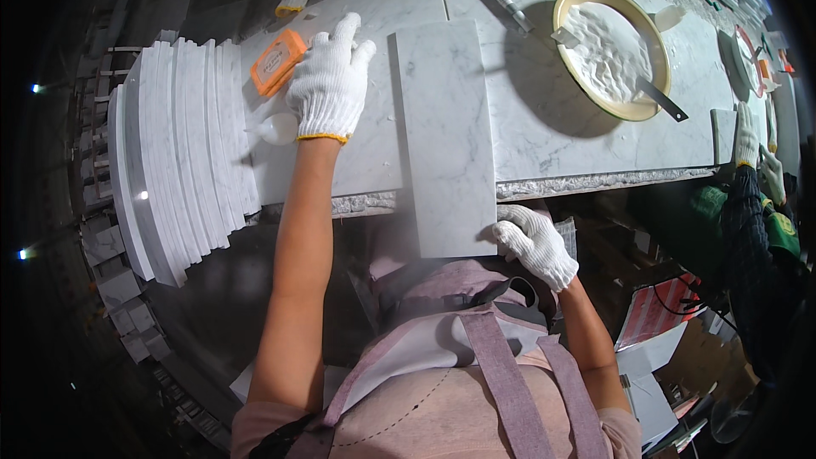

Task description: The person repeatedly scrapes and smooths the edges of white stone tiles using a metal scraper, then wipes each tile with a cloth. Finished tiles are stacked on the table. A coworker is visible in the background also handling tiles.

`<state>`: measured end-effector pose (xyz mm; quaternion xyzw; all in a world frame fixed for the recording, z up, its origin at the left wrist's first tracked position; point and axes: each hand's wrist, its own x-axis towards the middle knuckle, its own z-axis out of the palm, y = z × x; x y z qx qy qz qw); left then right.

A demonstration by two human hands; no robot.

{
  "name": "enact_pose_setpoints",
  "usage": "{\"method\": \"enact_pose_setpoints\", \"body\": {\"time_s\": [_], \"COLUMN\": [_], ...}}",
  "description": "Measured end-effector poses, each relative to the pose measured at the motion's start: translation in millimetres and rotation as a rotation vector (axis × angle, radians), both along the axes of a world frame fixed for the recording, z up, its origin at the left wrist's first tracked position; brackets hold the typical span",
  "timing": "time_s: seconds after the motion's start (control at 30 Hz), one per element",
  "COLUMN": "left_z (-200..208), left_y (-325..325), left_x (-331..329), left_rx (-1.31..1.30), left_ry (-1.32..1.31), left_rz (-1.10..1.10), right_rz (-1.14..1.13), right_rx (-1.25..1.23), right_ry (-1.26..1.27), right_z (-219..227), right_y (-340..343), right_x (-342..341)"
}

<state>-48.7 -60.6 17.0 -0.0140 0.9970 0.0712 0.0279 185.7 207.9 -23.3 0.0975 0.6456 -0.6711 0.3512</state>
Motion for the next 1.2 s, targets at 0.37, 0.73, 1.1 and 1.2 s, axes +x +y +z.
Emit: {"method": "enact_pose_setpoints", "body": {"time_s": [0.37, 0.73, 1.1, 1.2], "left_z": [0, 23, 10, 10], "left_y": [-4, 8, 0, 2], "left_x": [-2, 53, 103, 111], "left_rx": [0.015, 1.364, 1.945, 1.905], "left_ry": [0.008, 0.126, -0.525, -0.559], "left_rz": [0.06, -0.034, 0.095, 0.124], "right_rz": [0.007, -0.235, -0.223, -0.244], "right_rx": [-0.003, -0.03, 0.113, -0.07], "right_ry": [-0.002, -0.025, 0.319, 0.295], "right_z": [2, 52, 41, 39], "right_y": [2, 27, -19, -27], "right_x": [-2, -7, -66, -75]}}
